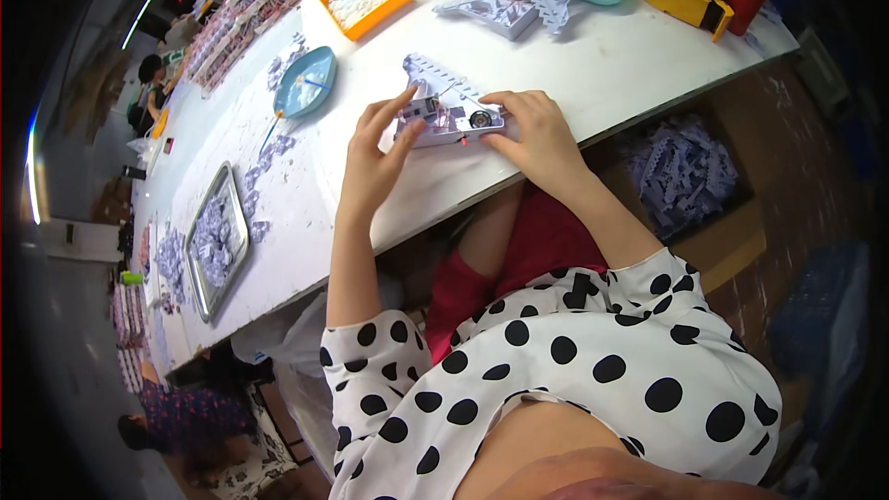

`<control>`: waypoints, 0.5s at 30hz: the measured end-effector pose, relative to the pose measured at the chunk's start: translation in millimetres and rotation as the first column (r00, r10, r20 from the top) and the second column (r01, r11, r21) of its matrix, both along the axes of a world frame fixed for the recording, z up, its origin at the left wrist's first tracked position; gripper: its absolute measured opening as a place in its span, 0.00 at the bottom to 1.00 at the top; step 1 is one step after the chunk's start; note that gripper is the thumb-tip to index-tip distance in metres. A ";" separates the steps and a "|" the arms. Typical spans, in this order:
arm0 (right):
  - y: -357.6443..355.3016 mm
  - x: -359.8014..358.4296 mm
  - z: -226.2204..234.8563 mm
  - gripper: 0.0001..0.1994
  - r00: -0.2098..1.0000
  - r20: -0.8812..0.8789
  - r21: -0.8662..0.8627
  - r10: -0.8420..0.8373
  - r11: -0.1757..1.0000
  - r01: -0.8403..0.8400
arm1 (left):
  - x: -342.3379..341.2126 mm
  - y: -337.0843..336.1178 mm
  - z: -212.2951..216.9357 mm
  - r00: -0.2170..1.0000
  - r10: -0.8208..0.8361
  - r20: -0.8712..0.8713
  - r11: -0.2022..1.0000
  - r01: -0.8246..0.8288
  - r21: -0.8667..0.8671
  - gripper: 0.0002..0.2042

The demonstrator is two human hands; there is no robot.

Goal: The person assembles plastic toy gun sections by hand, adding small components to them and organizing the finished sections.

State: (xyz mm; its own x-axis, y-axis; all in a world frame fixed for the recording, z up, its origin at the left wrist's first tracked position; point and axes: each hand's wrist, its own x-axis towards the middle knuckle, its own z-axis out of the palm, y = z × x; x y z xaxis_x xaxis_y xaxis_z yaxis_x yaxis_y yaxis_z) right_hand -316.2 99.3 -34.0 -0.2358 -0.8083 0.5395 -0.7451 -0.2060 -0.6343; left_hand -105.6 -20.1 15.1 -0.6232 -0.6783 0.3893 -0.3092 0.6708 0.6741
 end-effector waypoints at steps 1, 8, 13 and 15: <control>0.5 -1.5 1.3 0.20 1.000 0.021 0.005 -0.001 1.000 0.001 | -1.7 6.1 -1.2 0.999 0.003 0.034 1.000 -0.003 -0.017 0.24; 6.2 -9.4 7.4 0.17 0.994 0.100 0.072 0.031 0.997 -0.038 | 13.4 9.8 -15.0 0.958 0.192 -0.214 0.980 -0.177 0.088 0.25; 19.3 -32.1 13.4 0.16 0.976 0.218 0.190 -0.019 0.982 -0.024 | 26.8 13.1 -38.8 0.930 0.297 -0.218 0.945 -0.253 0.208 0.24; 25.6 -57.3 12.2 0.16 0.974 0.228 0.193 0.010 0.980 -0.055 | 30.7 20.8 -37.9 0.924 0.362 -0.120 0.925 -0.341 0.167 0.25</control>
State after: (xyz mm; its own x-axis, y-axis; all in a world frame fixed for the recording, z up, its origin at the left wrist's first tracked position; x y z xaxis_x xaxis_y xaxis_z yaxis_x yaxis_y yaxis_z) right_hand -373.5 124.9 -21.8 -0.3048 -0.9023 0.3048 -0.5735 -0.0816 -0.8151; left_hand -74.8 0.7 -22.8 -0.2781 -0.8974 0.3426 -0.3985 0.4323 0.8089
